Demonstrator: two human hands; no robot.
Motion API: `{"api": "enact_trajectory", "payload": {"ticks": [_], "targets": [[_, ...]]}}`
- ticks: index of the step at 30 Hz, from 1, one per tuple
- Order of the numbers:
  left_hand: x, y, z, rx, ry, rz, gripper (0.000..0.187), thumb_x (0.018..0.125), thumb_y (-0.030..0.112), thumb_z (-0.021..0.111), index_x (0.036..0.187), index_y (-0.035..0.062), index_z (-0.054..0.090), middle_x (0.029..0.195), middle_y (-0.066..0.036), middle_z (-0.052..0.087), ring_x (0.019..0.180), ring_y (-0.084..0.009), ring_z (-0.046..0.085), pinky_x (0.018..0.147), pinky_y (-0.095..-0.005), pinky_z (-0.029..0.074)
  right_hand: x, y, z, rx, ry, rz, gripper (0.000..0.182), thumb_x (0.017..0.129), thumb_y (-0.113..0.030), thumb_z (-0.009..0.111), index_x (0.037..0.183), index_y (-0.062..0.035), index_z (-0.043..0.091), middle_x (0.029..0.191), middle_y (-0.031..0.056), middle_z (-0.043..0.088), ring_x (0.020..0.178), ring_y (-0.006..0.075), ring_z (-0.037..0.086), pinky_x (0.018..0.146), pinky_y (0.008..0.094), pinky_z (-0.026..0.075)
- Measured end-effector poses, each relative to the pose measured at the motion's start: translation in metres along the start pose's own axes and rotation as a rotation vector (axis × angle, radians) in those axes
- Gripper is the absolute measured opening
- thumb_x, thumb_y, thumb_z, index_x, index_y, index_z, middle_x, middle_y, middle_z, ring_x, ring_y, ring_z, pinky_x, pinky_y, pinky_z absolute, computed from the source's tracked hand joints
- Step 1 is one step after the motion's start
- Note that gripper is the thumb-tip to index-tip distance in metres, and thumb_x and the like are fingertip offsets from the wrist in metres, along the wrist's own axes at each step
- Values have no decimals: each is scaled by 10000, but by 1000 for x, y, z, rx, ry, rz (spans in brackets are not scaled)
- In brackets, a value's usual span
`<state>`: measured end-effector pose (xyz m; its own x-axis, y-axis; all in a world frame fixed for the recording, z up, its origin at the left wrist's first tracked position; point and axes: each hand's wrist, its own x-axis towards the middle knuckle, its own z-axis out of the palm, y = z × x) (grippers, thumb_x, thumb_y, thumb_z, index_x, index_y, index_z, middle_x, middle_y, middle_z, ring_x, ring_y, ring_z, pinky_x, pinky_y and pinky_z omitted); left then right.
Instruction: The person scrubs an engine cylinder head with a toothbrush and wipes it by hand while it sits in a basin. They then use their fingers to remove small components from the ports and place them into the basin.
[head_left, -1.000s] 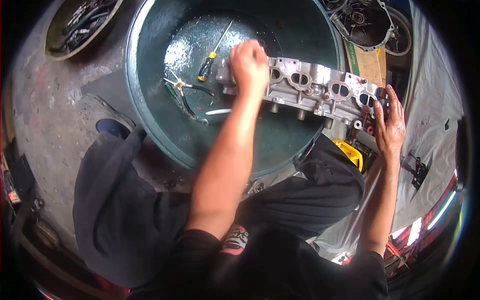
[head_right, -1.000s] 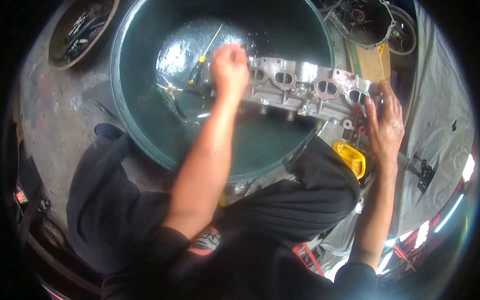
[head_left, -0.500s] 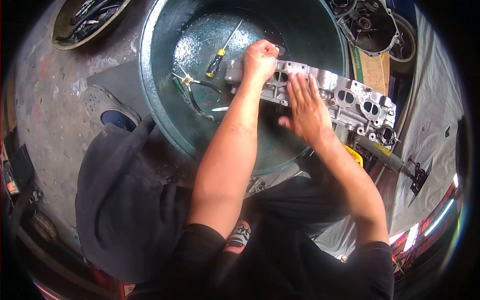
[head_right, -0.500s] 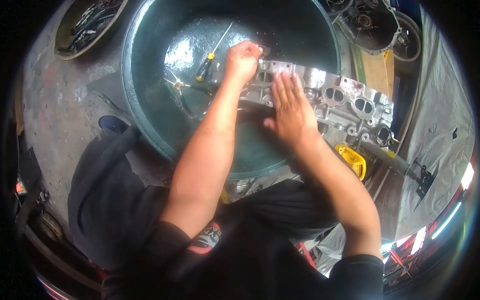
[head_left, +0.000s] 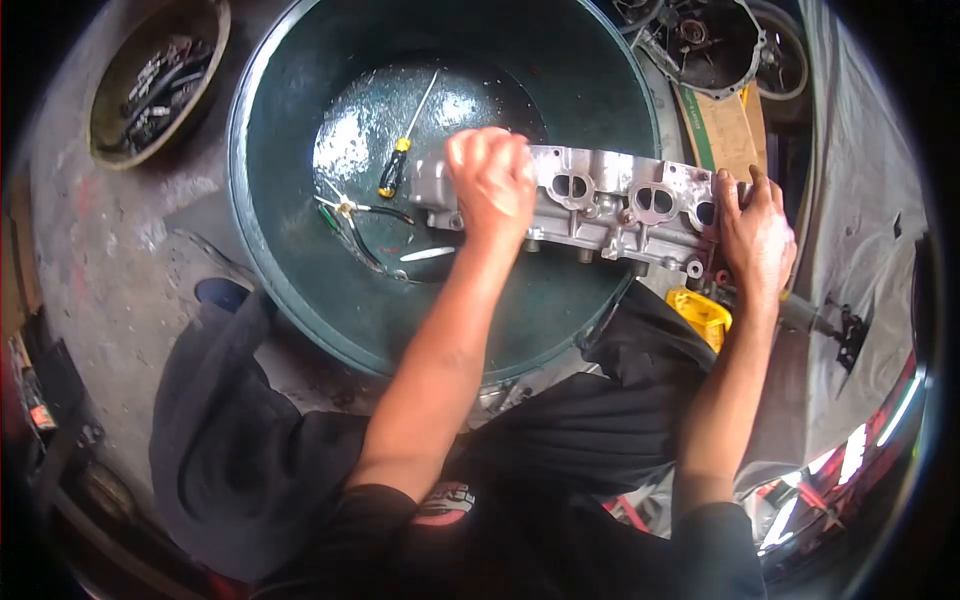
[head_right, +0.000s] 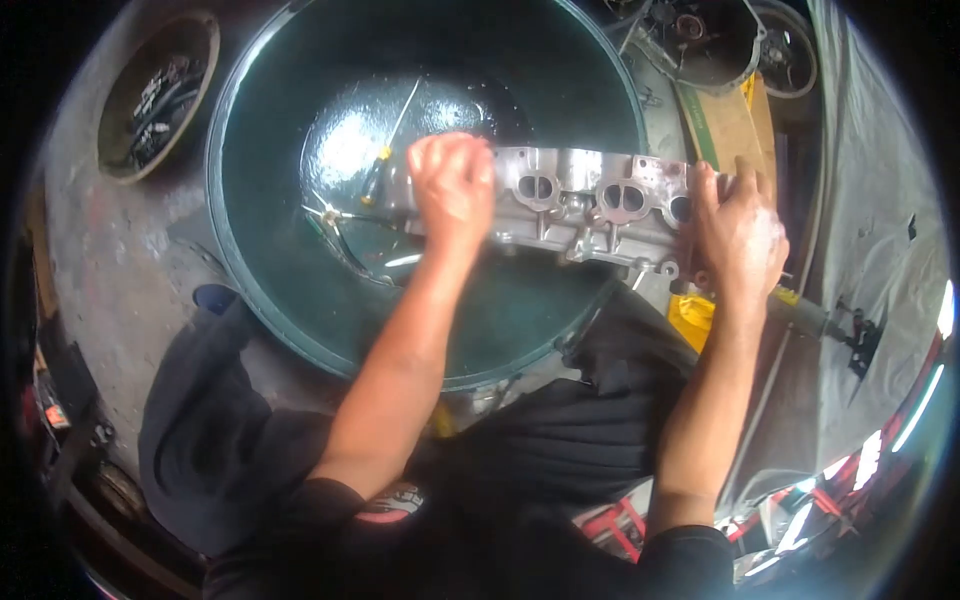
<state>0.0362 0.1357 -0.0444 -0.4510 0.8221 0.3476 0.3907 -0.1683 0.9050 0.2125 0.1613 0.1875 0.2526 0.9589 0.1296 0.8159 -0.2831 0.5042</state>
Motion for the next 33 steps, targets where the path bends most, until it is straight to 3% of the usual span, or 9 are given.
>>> {"api": "enact_trajectory", "payload": {"ticks": [2,5,7,11,16,20,26,33], "targets": [[-8,18,0,-43,-148,101,154,768,18,720,921,41,712,982,-108,651,1009,-340,553,901,-462,460,-3,2,-11,23,-56,-13,644,956,-566,490,1351,-67,583,1296,203,621,1130,387,639,960,508,487],[-7,40,1,-78,-264,270,207,709,-7,744,903,52,700,985,-96,644,1007,-331,554,889,-449,462,2,5,-10,40,-50,-31,587,964,-540,494,1249,-42,619,1223,217,637,1087,417,647,921,511,503],[3,39,0,-51,-343,380,219,701,-19,741,903,53,695,1006,-95,642,1004,-331,554,884,-441,464,1,7,-6,70,-25,-45,521,967,-505,511,1133,-26,632,1137,223,647,1017,438,662,879,529,514],[18,31,5,-42,-477,533,244,698,-30,735,920,54,680,1047,-94,637,1008,-331,553,884,-431,463,2,10,3,97,26,-83,452,969,-462,532,1057,-29,624,1061,202,663,923,426,690,800,523,551],[35,26,2,-59,-614,708,218,680,-24,718,874,29,633,1009,-99,605,969,-318,574,840,-406,503,4,15,10,77,52,-108,456,985,-458,500,1084,-30,619,1079,202,665,932,426,690,812,513,556],[31,15,7,-81,-568,638,251,701,-54,701,928,24,624,1021,-121,609,944,-333,583,794,-427,520,7,11,10,59,21,-93,495,996,-478,455,1158,-35,602,1158,211,654,985,425,682,835,531,540],[46,-3,6,-135,-580,674,268,699,-51,700,947,23,630,1038,-113,612,957,-329,583,826,-408,521,8,1,2,-27,-15,-67,523,997,-500,448,1176,-34,600,1150,217,649,1021,424,665,868,519,525],[47,9,6,-94,-671,642,205,691,-14,717,868,41,630,1112,-106,626,1095,-337,552,924,-453,495,13,-3,-1,-46,-49,-38,520,980,-488,466,1178,-30,615,1152,208,661,1018,423,669,878,510,528]]}}
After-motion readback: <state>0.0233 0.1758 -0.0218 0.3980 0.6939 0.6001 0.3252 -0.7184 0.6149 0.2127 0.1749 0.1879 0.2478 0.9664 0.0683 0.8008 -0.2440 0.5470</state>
